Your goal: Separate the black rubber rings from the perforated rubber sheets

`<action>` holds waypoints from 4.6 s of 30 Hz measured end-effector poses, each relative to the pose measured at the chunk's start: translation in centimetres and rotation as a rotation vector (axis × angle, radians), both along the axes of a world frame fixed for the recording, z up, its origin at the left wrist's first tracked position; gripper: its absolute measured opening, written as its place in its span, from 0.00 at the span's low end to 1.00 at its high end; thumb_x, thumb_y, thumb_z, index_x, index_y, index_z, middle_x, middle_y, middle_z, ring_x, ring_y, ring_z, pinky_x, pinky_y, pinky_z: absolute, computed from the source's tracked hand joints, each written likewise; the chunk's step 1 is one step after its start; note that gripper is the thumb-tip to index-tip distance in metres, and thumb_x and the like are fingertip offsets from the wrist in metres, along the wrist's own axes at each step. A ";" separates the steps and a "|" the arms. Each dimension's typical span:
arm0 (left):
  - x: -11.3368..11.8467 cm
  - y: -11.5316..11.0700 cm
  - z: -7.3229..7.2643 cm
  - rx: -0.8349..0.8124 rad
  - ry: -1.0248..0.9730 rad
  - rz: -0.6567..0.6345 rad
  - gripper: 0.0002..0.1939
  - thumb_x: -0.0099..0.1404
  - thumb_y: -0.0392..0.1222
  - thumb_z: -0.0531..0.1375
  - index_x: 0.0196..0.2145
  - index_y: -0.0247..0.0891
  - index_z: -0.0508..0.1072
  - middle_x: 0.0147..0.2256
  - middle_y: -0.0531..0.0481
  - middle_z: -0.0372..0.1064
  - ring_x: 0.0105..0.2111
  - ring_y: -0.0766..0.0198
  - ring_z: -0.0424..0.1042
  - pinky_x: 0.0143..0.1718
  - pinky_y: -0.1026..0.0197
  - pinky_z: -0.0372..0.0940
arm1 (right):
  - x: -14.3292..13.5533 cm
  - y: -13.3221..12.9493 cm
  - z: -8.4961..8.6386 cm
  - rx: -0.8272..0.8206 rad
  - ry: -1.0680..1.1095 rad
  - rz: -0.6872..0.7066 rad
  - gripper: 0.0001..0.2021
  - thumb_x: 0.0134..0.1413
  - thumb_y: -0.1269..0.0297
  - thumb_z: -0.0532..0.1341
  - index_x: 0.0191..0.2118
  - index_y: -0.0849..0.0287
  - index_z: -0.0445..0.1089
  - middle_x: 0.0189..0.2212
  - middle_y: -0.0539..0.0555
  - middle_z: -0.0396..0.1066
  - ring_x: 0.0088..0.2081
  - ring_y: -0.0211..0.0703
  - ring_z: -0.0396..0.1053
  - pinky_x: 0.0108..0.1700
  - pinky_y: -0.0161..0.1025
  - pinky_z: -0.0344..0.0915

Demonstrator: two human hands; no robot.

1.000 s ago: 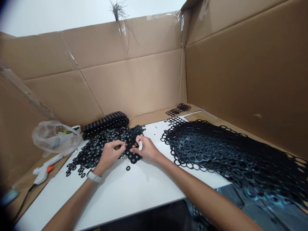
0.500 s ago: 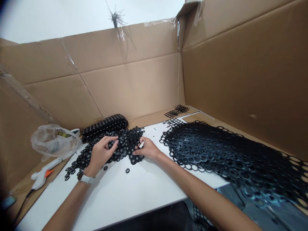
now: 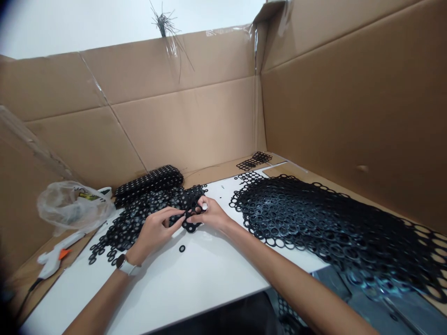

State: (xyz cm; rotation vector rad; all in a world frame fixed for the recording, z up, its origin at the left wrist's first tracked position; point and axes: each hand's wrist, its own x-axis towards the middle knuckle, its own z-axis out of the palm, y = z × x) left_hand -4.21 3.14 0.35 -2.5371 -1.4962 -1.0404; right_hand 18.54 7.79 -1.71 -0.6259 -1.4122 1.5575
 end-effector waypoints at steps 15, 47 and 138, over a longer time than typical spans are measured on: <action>0.5 0.0 -0.1 0.042 0.048 0.085 0.09 0.69 0.40 0.62 0.31 0.44 0.82 0.31 0.53 0.80 0.28 0.63 0.73 0.33 0.61 0.60 | -0.8 -0.3 -0.2 0.027 -0.004 0.041 0.34 0.36 0.57 0.81 0.34 0.56 0.54 0.33 0.47 0.69 0.38 0.41 0.73 0.37 0.35 0.65; -0.5 0.6 0.2 0.172 -0.065 0.240 0.07 0.70 0.41 0.63 0.33 0.43 0.81 0.34 0.57 0.79 0.24 0.69 0.66 0.32 0.62 0.59 | -1.2 -1.2 -0.7 0.101 -0.168 0.006 0.23 0.53 0.54 0.74 0.39 0.55 0.59 0.28 0.45 0.66 0.25 0.34 0.62 0.26 0.31 0.55; -7.1 1.8 1.6 0.216 0.052 0.413 0.09 0.73 0.49 0.64 0.44 0.48 0.85 0.47 0.53 0.83 0.39 0.58 0.81 0.35 0.60 0.68 | -0.8 -0.4 -1.0 -0.014 -0.096 -0.093 0.28 0.40 0.58 0.77 0.34 0.56 0.56 0.31 0.49 0.70 0.30 0.39 0.68 0.29 0.34 0.59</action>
